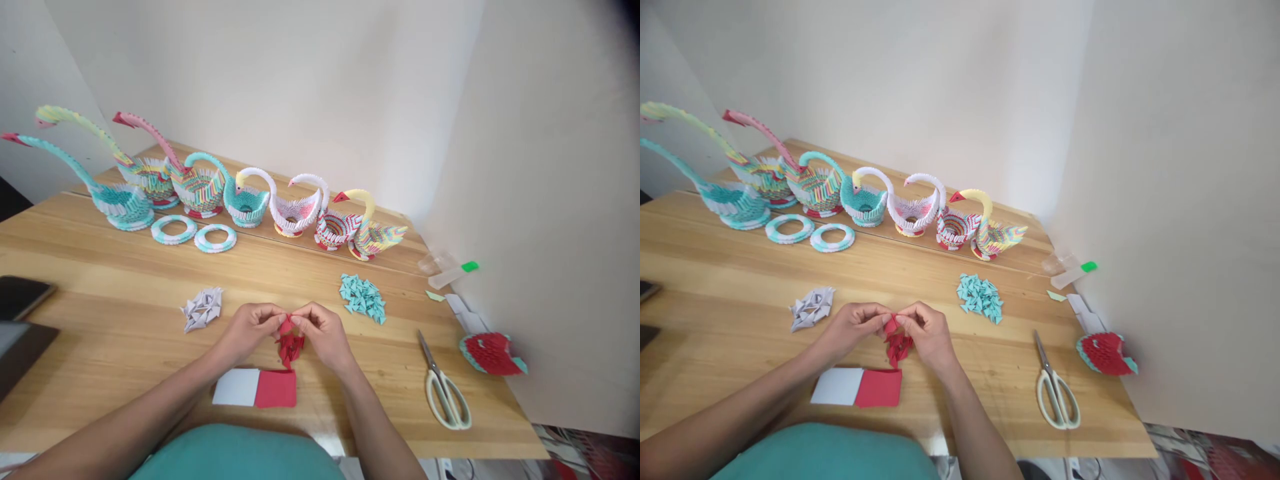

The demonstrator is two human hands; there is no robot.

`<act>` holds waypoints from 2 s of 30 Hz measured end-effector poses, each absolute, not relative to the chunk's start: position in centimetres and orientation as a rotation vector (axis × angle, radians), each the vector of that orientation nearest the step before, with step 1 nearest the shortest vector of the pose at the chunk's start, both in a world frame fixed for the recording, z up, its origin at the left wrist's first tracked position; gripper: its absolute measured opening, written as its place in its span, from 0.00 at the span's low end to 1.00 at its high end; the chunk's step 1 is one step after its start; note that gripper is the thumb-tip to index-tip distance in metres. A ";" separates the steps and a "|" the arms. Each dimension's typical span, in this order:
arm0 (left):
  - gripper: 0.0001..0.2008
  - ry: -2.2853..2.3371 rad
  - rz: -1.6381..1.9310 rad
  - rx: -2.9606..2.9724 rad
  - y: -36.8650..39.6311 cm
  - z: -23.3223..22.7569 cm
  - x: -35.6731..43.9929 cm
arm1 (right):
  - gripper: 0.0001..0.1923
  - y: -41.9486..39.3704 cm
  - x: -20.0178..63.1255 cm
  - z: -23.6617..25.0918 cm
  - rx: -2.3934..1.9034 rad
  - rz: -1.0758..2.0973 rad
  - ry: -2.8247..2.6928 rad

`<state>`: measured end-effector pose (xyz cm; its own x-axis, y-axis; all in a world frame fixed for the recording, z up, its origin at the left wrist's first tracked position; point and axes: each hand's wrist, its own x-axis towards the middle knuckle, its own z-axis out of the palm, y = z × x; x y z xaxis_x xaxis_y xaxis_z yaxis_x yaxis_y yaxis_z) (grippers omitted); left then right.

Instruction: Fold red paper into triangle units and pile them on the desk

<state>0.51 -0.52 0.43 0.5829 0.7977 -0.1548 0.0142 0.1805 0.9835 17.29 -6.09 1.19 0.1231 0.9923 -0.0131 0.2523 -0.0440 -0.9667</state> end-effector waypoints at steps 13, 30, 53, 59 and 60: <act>0.13 0.776 0.638 1.298 -0.6 0.3 0.7 | 0.07 -6.2 17.7 1.6 -1.520 0.466 -1.794; 0.14 0.737 0.780 0.924 -0.3 0.4 0.4 | 0.12 -6.2 18.0 1.3 -1.491 0.733 -1.434; 0.12 0.799 0.780 1.153 -1.1 0.2 1.1 | 0.17 -5.7 17.1 1.1 -1.340 1.289 -1.063; 0.12 0.805 0.721 1.197 -1.4 -0.4 1.3 | 0.12 -6.1 16.5 1.3 -1.422 1.043 -1.221; 0.12 0.795 0.715 1.208 -1.5 -0.5 1.4 | 0.12 -6.2 16.4 1.3 -1.448 1.014 -1.228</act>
